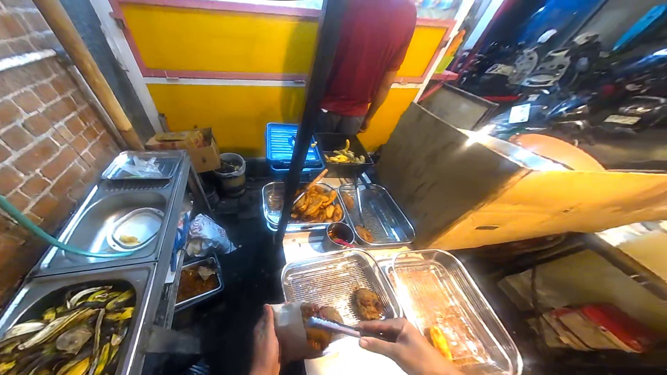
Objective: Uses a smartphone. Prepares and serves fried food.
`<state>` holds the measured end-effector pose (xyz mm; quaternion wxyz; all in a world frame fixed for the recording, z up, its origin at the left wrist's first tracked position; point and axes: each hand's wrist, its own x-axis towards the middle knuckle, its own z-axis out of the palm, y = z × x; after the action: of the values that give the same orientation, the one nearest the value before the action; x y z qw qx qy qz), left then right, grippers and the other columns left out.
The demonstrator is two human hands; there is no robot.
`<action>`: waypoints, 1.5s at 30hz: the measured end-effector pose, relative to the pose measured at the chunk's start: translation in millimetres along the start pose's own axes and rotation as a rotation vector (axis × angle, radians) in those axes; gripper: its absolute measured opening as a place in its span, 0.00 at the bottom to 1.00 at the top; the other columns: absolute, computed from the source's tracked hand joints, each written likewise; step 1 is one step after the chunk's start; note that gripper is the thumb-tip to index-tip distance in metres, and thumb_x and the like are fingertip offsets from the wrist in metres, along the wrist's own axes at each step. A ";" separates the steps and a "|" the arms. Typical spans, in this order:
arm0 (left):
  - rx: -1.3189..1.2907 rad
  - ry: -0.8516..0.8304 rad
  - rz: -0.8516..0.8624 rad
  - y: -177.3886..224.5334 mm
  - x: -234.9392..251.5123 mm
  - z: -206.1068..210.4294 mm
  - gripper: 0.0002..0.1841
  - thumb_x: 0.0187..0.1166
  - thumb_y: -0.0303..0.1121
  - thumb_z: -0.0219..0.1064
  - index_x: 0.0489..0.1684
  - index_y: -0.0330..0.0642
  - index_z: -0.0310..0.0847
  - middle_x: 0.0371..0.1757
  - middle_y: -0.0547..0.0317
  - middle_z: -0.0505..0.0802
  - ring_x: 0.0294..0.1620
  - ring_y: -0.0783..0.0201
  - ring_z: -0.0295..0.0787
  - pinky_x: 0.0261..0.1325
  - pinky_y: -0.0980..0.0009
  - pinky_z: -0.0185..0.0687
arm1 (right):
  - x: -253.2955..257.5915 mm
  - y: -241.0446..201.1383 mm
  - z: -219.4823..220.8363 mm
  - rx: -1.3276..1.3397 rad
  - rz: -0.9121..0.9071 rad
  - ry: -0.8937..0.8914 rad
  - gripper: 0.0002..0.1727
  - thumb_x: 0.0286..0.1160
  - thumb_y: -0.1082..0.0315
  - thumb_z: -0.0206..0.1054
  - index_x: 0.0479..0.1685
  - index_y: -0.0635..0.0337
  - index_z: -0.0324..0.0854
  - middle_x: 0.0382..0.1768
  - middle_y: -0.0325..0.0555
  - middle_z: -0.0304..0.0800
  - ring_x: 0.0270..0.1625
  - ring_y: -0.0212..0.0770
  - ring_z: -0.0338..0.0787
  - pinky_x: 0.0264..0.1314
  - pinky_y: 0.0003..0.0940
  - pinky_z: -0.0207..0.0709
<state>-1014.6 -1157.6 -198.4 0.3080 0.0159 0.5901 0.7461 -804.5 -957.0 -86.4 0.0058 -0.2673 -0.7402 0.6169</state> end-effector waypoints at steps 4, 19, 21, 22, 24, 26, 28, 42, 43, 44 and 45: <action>-0.010 -0.048 0.023 -0.7 4.6 -12.7 0.32 0.94 0.54 0.45 0.63 0.31 0.83 0.54 0.41 0.93 0.55 0.50 0.93 0.60 0.50 0.92 | 0.3 -5.5 23.5 -0.046 -0.008 0.158 0.17 0.72 0.55 0.79 0.57 0.48 0.95 0.48 0.37 0.99 0.49 0.34 0.97 0.58 0.36 0.91; -0.201 -0.053 0.007 6.5 1.2 -23.2 0.32 0.95 0.53 0.40 0.70 0.32 0.78 0.60 0.40 0.92 0.63 0.49 0.91 0.67 0.48 0.87 | 4.6 -19.1 55.9 -0.009 -0.016 0.122 0.15 0.74 0.58 0.79 0.57 0.50 0.95 0.48 0.38 0.99 0.49 0.35 0.97 0.57 0.35 0.91; -0.208 -0.066 0.026 4.8 2.8 -23.9 0.32 0.96 0.51 0.40 0.72 0.32 0.79 0.65 0.40 0.91 0.67 0.49 0.89 0.72 0.48 0.85 | 5.5 -20.4 53.2 -0.082 -0.001 0.103 0.16 0.73 0.53 0.79 0.57 0.45 0.95 0.48 0.34 0.99 0.49 0.33 0.97 0.58 0.35 0.92; -0.211 -0.069 0.030 3.5 2.1 -22.0 0.32 0.95 0.52 0.40 0.71 0.32 0.79 0.64 0.40 0.91 0.66 0.49 0.89 0.71 0.48 0.85 | 5.9 -22.7 53.8 -0.087 0.004 0.109 0.16 0.73 0.53 0.79 0.57 0.45 0.95 0.48 0.34 0.99 0.50 0.32 0.97 0.58 0.35 0.91; -0.219 -0.092 0.045 1.6 -2.0 -17.7 0.32 0.94 0.53 0.42 0.71 0.32 0.77 0.61 0.40 0.91 0.63 0.50 0.90 0.69 0.49 0.87 | 6.6 -27.4 59.3 -0.059 0.004 0.138 0.16 0.73 0.55 0.79 0.57 0.47 0.95 0.47 0.36 0.99 0.49 0.33 0.96 0.57 0.34 0.91; -0.220 -0.106 0.009 4.1 -5.5 -14.4 0.34 0.93 0.57 0.42 0.73 0.33 0.74 0.61 0.41 0.91 0.62 0.51 0.91 0.67 0.49 0.88 | 7.8 -29.9 63.5 -0.103 -0.011 0.142 0.16 0.73 0.54 0.79 0.57 0.46 0.95 0.47 0.34 0.99 0.49 0.31 0.96 0.57 0.33 0.91; -0.246 -0.103 -0.084 8.6 -4.8 -14.9 0.37 0.92 0.61 0.38 0.74 0.35 0.73 0.60 0.42 0.91 0.61 0.51 0.91 0.64 0.50 0.89 | 9.3 -31.9 62.1 -0.196 -0.034 0.098 0.18 0.72 0.49 0.79 0.59 0.41 0.94 0.49 0.29 0.99 0.50 0.28 0.96 0.59 0.32 0.91; -0.466 -0.236 -0.350 9.5 2.9 -10.5 0.33 0.91 0.61 0.43 0.76 0.45 0.75 0.63 0.43 0.90 0.62 0.49 0.90 0.62 0.49 0.88 | 72.0 86.1 21.4 -0.472 0.235 0.304 0.31 0.84 0.43 0.62 0.78 0.51 0.78 0.60 0.49 0.92 0.62 0.45 0.91 0.72 0.50 0.81; -0.466 -0.228 -0.359 11.2 -1.3 -4.0 0.32 0.91 0.61 0.44 0.76 0.45 0.76 0.63 0.44 0.90 0.62 0.50 0.90 0.62 0.49 0.88 | 74.8 90.0 26.6 -0.529 0.229 0.277 0.33 0.84 0.46 0.62 0.83 0.53 0.72 0.64 0.52 0.89 0.66 0.49 0.89 0.76 0.52 0.79; -0.468 -0.223 -0.369 13.1 -6.1 3.8 0.32 0.91 0.61 0.44 0.75 0.46 0.76 0.62 0.44 0.91 0.61 0.50 0.90 0.61 0.50 0.89 | 75.0 89.5 29.9 -0.605 0.217 0.261 0.35 0.83 0.46 0.63 0.86 0.53 0.70 0.67 0.53 0.87 0.69 0.51 0.87 0.78 0.53 0.76; -0.468 -0.222 -0.378 15.3 -11.7 12.5 0.32 0.91 0.61 0.44 0.76 0.46 0.75 0.63 0.44 0.90 0.61 0.50 0.90 0.61 0.50 0.89 | 71.9 84.7 30.7 -0.693 0.201 0.250 0.36 0.81 0.45 0.64 0.86 0.51 0.70 0.71 0.54 0.84 0.74 0.55 0.83 0.81 0.56 0.73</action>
<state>-1007.1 -1154.1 -177.0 0.4987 -0.0840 0.3580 0.7849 -843.6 -947.8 -194.5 -0.0553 -0.3976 -0.8687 0.2903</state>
